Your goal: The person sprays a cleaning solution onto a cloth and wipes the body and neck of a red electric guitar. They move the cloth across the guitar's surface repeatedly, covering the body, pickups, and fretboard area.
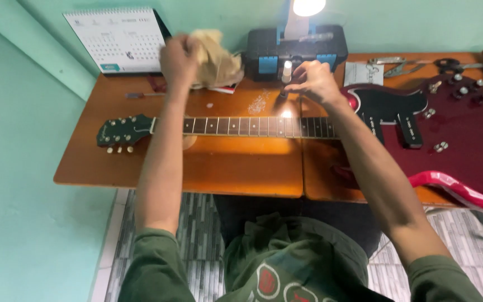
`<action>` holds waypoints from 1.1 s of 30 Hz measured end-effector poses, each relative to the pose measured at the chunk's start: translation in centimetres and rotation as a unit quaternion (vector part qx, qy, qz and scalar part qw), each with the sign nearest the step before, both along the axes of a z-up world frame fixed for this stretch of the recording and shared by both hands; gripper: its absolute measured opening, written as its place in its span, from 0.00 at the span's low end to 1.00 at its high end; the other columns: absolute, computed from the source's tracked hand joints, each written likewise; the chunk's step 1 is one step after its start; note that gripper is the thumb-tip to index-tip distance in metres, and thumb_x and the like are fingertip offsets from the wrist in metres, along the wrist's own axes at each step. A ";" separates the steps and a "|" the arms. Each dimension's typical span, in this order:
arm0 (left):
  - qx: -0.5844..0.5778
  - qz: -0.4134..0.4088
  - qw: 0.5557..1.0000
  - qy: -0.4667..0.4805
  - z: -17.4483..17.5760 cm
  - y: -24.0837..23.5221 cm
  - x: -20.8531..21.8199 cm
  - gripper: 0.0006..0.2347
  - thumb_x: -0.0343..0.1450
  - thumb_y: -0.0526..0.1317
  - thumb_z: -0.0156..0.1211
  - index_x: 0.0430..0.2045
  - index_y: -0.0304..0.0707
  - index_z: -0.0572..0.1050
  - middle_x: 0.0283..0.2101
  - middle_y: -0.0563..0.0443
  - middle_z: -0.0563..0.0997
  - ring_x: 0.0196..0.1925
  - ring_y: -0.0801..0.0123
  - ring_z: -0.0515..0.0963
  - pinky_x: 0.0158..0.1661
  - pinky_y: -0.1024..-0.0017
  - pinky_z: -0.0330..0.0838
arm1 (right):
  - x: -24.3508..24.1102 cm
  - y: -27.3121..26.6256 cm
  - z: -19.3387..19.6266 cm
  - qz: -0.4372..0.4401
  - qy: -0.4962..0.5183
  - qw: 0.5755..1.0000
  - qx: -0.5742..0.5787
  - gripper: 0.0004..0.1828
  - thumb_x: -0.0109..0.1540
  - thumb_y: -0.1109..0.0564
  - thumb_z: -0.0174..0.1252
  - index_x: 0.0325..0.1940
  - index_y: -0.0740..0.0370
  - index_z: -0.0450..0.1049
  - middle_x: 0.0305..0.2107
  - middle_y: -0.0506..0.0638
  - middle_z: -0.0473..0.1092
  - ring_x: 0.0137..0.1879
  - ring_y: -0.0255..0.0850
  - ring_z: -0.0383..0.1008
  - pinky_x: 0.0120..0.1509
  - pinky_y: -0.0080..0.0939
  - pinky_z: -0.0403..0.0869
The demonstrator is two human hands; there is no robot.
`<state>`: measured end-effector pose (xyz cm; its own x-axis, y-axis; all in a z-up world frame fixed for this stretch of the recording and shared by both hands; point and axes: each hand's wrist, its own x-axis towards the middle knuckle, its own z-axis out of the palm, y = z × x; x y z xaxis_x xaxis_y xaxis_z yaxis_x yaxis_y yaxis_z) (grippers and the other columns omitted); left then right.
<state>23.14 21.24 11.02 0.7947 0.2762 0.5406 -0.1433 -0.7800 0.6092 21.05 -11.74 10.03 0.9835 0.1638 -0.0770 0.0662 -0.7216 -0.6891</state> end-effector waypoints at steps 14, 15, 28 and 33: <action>-0.317 -0.338 0.880 0.107 5.9 -5.0 -6.0 0.03 0.70 0.37 0.67 0.32 0.38 0.80 0.35 0.52 0.85 0.38 0.70 0.84 0.39 0.72 0.86 | -4.4 5.4 3.9 0.184 -0.120 0.942 0.253 0.16 0.64 0.57 0.63 0.54 0.60 0.68 0.46 0.59 0.75 0.45 0.46 0.83 0.41 0.44 0.86; -0.330 -0.324 0.879 0.114 6.1 -5.1 -6.4 0.03 0.73 0.36 0.63 0.30 0.37 0.80 0.33 0.51 0.84 0.38 0.66 0.86 0.39 0.69 0.89 | -4.0 5.7 3.3 0.157 -0.149 0.944 0.248 0.06 0.68 0.60 0.58 0.43 0.66 0.77 0.37 0.57 0.78 0.42 0.45 0.82 0.38 0.43 0.88; -0.452 -0.266 0.844 0.111 5.0 -0.5 -5.9 0.14 0.73 0.50 0.49 0.44 0.42 0.72 0.45 0.51 0.81 0.45 0.67 0.80 0.37 0.71 0.82 | -11.3 -3.6 9.2 0.057 0.193 0.684 0.701 0.34 0.62 0.33 0.48 0.58 0.64 0.67 0.48 0.58 0.70 0.49 0.47 0.75 0.39 0.39 0.82; -0.536 -0.301 0.756 0.225 5.0 -1.6 -7.3 0.17 0.72 0.54 0.49 0.43 0.46 0.77 0.37 0.57 0.82 0.41 0.67 0.81 0.39 0.65 0.77 | -13.9 -4.3 4.5 0.079 0.247 0.599 0.757 0.49 0.54 0.49 0.61 0.77 0.66 0.53 0.60 0.73 0.65 0.57 0.56 0.75 0.58 0.52 0.79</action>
